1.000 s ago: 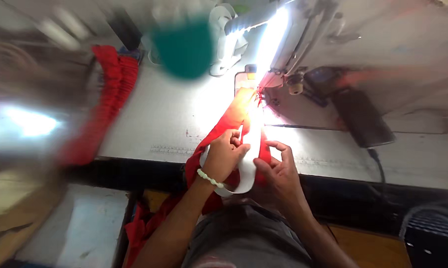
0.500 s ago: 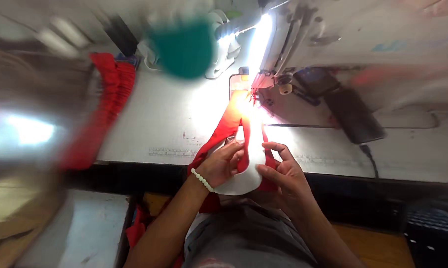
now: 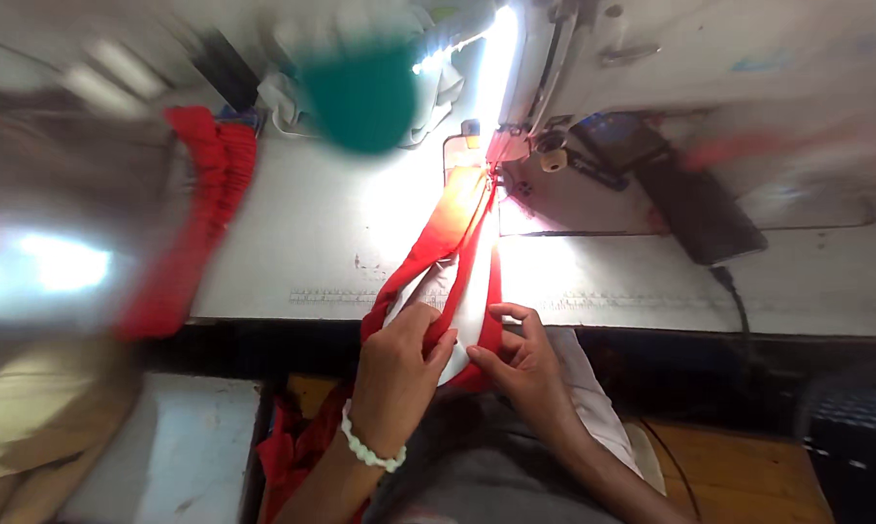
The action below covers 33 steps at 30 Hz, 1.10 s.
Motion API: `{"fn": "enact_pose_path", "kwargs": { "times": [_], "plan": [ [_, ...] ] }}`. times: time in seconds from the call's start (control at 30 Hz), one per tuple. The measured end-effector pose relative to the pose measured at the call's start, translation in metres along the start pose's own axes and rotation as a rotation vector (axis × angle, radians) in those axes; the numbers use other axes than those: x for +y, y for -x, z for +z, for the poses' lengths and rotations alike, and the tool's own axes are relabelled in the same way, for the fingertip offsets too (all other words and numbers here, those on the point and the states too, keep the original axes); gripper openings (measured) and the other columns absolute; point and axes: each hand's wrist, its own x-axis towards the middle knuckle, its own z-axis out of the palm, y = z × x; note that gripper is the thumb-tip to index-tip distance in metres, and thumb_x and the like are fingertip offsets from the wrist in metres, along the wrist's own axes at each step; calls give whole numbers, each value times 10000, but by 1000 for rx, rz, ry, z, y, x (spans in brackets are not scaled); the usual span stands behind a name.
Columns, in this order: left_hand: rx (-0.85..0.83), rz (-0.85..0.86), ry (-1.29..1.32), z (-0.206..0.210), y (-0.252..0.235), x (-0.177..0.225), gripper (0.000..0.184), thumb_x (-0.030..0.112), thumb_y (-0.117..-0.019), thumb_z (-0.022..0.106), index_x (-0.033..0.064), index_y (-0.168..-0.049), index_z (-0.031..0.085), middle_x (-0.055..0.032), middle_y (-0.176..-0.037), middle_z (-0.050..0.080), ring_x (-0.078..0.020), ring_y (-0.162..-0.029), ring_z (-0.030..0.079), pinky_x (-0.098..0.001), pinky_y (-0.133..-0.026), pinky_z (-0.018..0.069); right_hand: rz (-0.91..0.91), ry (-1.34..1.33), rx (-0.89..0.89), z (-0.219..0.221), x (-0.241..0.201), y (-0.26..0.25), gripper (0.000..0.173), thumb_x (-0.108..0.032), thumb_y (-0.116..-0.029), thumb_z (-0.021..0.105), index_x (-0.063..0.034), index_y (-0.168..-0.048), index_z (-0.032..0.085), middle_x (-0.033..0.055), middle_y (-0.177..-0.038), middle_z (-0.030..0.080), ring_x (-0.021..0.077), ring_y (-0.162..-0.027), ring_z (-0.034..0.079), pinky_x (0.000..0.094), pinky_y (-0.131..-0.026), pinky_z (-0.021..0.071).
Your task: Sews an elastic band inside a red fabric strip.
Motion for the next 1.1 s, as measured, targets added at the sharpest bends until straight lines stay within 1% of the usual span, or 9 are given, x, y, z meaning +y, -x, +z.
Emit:
{"fn": "enact_pose_path", "kwargs": {
  "times": [0.17, 0.23, 0.4, 0.5, 0.67, 0.8, 0.93, 1.03, 1.1],
  "plan": [
    [-38, -27, -317, 18, 12, 0, 170, 133, -889, 728, -32, -926, 710, -166, -835, 700, -304, -672, 714, -417, -553, 574, -9, 80, -32, 0, 11, 2, 515, -53, -844, 762, -36, -1287, 499, 18, -973, 761, 71, -763, 740, 218, -674, 617],
    [-39, -14, -366, 24, 18, -4, 164, 134, -888, 719, -29, -898, 699, -165, -817, 686, -301, -647, 706, -410, -519, 562, -71, 71, -47, -3, 14, 4, 449, -42, -853, 742, -11, -1255, 544, 26, -1003, 743, 48, -781, 722, 192, -687, 606],
    [-228, -94, -50, 14, 17, 0, 160, 102, -846, 745, -36, -910, 695, -182, -905, 666, -296, -767, 693, -422, -668, 589, -205, 161, -50, -7, 20, 6, 239, -122, -934, 670, -2, -1141, 663, 10, -1002, 697, -22, -816, 647, 130, -715, 551],
    [-34, -56, -47, 17, 12, 1, 108, 65, -800, 752, -9, -850, 690, -154, -871, 665, -256, -762, 684, -362, -666, 586, -122, 167, -29, -3, 18, 6, 289, -159, -914, 714, -8, -1138, 610, 14, -966, 683, -14, -751, 641, 137, -649, 543],
    [79, 72, -95, 16, 12, 5, 106, 131, -901, 701, 33, -911, 740, -122, -898, 703, -222, -839, 702, -297, -748, 582, -264, 161, -103, -6, 20, 9, 438, 62, -816, 605, 43, -1253, 609, 84, -1160, 711, 32, -916, 706, 185, -790, 595],
    [120, 185, -73, 16, 16, 8, 132, 124, -935, 671, 74, -959, 791, -88, -876, 703, -198, -850, 676, -274, -780, 545, -443, 371, 8, -4, 27, 6, 214, -36, -866, 668, 14, -1061, 736, 115, -947, 681, 63, -840, 675, 158, -767, 567],
    [24, 292, -48, 15, 18, 14, 121, 91, -914, 661, 36, -914, 769, -91, -812, 663, -210, -793, 654, -276, -737, 536, -538, 411, -30, -1, 30, 16, 86, -38, -896, 629, 20, -853, 676, 93, -817, 643, 35, -743, 615, 100, -709, 502],
    [-61, 287, -49, 18, 16, 13, 112, 86, -887, 656, 32, -866, 752, -95, -781, 643, -198, -731, 655, -242, -670, 551, -470, 364, 8, -1, 30, 22, 120, -17, -876, 644, 39, -979, 665, 71, -830, 714, 14, -735, 674, 126, -699, 550],
    [-90, 252, -23, 18, 16, 14, 108, 93, -883, 663, 33, -859, 749, -94, -768, 647, -191, -705, 658, -243, -660, 555, -407, 321, 27, -3, 29, 27, 223, -29, -874, 657, 8, -1072, 560, 25, -816, 710, -12, -704, 671, 134, -658, 556]
  ]
}}
